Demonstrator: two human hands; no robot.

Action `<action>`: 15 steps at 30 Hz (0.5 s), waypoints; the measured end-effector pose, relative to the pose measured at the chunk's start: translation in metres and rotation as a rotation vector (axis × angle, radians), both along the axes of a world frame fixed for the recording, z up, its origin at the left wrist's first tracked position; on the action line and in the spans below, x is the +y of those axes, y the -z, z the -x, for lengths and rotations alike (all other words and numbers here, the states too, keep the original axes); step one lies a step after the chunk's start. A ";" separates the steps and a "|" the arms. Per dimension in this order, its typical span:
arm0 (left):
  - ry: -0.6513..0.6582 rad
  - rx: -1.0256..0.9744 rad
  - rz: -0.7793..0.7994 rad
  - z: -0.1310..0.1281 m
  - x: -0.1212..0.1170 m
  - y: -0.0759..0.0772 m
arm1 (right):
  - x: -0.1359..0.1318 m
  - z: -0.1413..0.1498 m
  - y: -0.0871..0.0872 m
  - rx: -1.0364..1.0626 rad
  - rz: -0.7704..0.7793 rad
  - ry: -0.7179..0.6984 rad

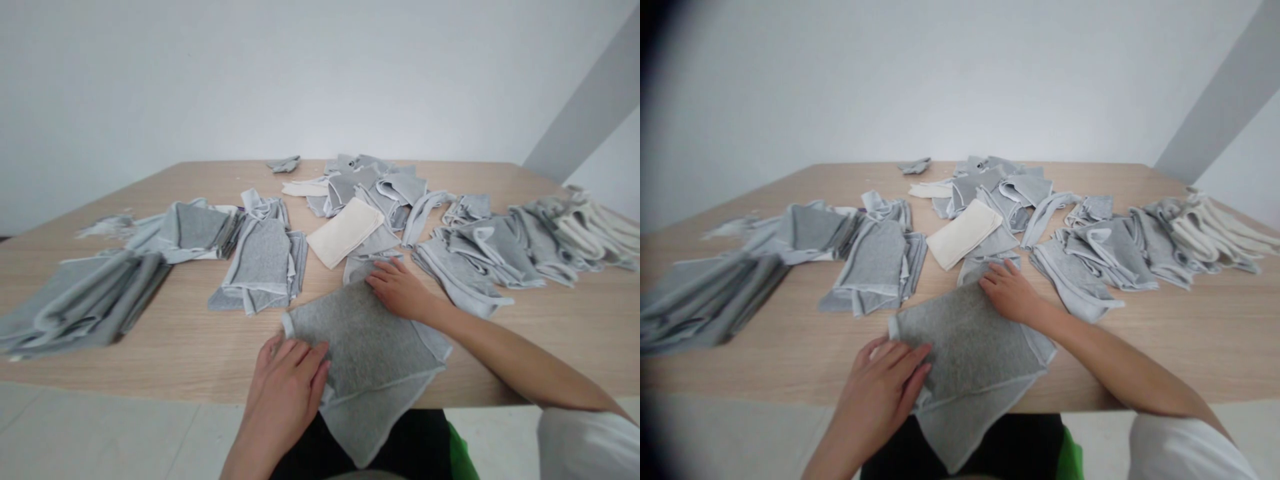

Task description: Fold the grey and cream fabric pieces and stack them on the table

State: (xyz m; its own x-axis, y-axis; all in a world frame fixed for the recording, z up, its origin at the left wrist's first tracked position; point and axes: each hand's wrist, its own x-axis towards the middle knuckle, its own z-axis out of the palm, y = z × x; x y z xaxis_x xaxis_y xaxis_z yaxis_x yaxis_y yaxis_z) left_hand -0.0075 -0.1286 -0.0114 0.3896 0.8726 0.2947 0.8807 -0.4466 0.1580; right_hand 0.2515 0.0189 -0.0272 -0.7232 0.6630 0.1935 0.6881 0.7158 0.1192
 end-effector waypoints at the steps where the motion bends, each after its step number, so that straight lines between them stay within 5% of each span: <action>1: 0.004 0.003 -0.008 0.000 0.000 0.001 | 0.000 -0.001 0.000 -0.012 0.001 0.011; 10: 0.158 -0.154 0.033 0.003 -0.017 -0.009 | -0.012 -0.001 -0.009 0.011 -0.031 -0.017; 15: 0.183 -0.139 0.099 0.008 -0.019 -0.010 | -0.054 0.006 -0.025 0.078 0.009 -0.221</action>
State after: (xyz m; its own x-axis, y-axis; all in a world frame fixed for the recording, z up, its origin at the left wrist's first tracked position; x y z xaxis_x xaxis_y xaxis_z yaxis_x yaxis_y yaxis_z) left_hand -0.0160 -0.1475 -0.0015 0.5054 0.8186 0.2729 0.7531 -0.5729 0.3234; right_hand 0.2452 -0.0348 -0.0026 -0.8340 0.4923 0.2492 0.5216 0.8507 0.0651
